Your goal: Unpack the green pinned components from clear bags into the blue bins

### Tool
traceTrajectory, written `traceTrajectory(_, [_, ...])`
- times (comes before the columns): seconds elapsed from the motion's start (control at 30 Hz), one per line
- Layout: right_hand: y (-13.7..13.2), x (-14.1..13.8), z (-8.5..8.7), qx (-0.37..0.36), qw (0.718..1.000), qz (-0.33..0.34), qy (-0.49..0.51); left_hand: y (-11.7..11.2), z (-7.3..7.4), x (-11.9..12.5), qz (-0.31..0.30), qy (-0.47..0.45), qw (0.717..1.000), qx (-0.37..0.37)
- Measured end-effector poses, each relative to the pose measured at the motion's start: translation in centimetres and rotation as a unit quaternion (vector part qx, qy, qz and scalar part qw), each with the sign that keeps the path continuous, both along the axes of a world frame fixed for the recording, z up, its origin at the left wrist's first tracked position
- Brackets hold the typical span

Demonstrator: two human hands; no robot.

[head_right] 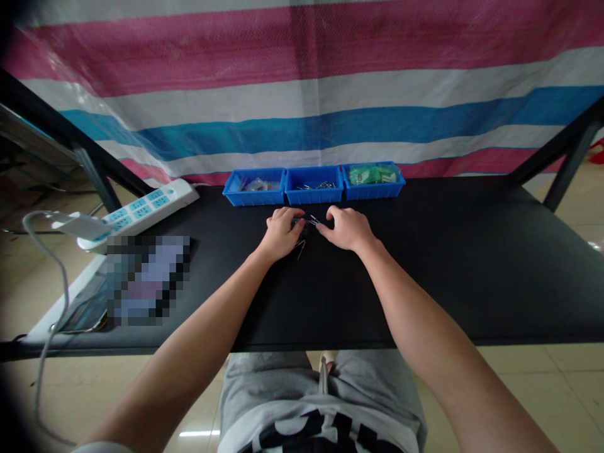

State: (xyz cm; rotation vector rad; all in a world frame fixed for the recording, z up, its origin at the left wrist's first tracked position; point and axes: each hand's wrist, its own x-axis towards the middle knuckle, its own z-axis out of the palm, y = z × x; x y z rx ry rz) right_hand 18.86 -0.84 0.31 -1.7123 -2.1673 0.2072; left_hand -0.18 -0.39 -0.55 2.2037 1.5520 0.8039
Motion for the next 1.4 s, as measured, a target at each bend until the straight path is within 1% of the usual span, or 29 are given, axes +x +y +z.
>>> traceTrajectory(0.2, [-0.23, -0.45, -0.44, 0.008, 0.999, 0.017, -0.042, 0.05, 0.01, -0.05, -0.009, -0.002, 1.0, 0.004])
traceTrajectory(0.43, [-0.37, -0.4, -0.14, 0.001, 0.998, 0.038, -0.049, 0.03, 0.02, 0.01, -0.011, 0.001, 1.0, 0.004])
traceTrajectory(0.67, [-0.29, -0.44, -0.1, -0.003, 0.998, 0.035, -0.054, -0.02, 0.11, 0.01, -0.013, 0.0, 1.0, 0.002])
traceTrajectory(0.87, [-0.43, -0.48, -0.06, -0.006, 0.997, 0.059, -0.051, 0.0, 0.09, -0.02, -0.012, 0.002, 1.0, -0.001])
traceTrajectory(1.1, [-0.5, -0.47, -0.03, -0.02, 0.996, 0.061, -0.058, 0.04, 0.09, 0.0, -0.012, 0.005, 1.0, -0.003])
traceTrajectory(1.2, [-0.44, -0.41, -0.18, -0.011, 0.998, 0.05, -0.029, 0.01, 0.15, -0.03, -0.013, 0.003, 1.0, -0.003])
traceTrajectory(1.3, [-0.4, -0.38, -0.37, 0.03, 0.998, 0.042, 0.026, -0.12, 0.34, -0.11, -0.019, -0.015, 1.0, 0.006])
traceTrajectory(1.4, [-0.5, -0.49, -0.5, 0.072, 0.994, 0.062, 0.062, -0.28, 0.53, -0.18, -0.04, -0.043, 0.998, 0.027])
